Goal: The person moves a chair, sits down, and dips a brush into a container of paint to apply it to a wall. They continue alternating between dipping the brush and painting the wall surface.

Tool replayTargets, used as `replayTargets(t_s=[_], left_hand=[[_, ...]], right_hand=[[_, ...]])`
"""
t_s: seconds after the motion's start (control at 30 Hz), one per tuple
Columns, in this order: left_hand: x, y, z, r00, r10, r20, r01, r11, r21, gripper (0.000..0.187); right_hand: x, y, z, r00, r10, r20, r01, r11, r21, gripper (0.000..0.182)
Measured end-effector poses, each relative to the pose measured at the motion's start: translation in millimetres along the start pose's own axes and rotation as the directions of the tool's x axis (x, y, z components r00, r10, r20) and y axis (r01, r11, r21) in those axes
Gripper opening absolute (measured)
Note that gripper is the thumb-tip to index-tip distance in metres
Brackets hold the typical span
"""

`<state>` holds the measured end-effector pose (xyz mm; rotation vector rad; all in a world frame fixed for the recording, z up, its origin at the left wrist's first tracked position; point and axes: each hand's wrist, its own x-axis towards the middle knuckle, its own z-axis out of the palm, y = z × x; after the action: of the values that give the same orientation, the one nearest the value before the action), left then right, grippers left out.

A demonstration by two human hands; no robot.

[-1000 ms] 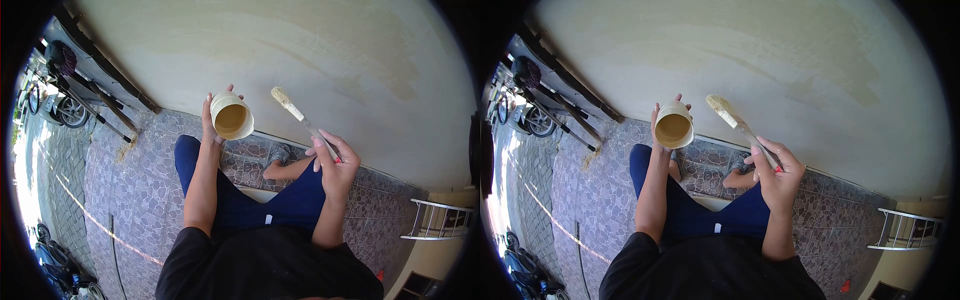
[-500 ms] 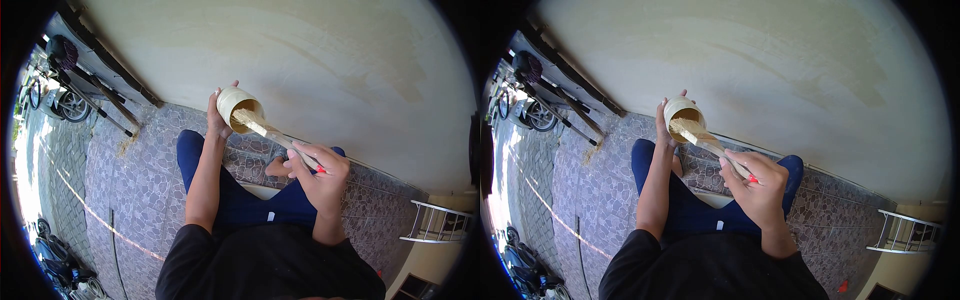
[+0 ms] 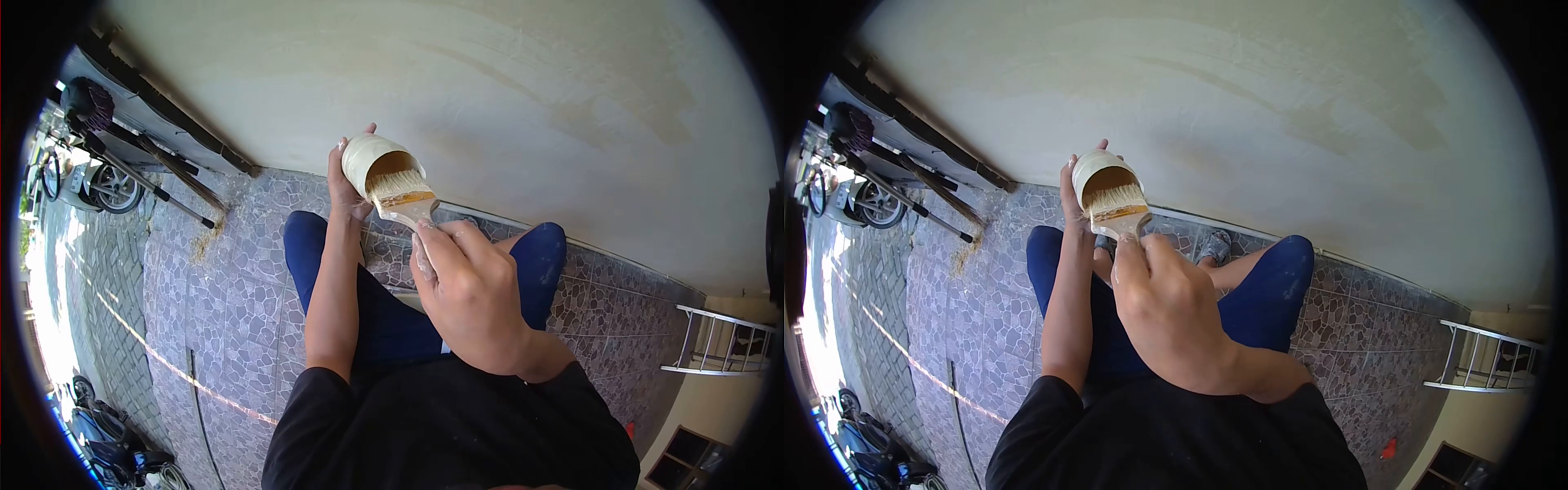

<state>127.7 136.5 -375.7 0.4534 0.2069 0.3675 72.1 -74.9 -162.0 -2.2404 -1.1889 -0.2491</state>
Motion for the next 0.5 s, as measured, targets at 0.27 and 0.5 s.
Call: replayTargets(t_s=[0.27,0.5], left_hand=[[-6,8,5,0.994,-0.07,0.088,0.074,0.996,-0.04,0.074],[-7,7,7,0.994,-0.078,0.073,0.079,0.997,-0.015,0.076]], right_hand=[[12,-1,31,0.993,0.002,0.122,0.005,0.998,-0.058,0.013],[16,3,38,0.995,0.018,0.103,-0.002,0.988,-0.153,0.012]])
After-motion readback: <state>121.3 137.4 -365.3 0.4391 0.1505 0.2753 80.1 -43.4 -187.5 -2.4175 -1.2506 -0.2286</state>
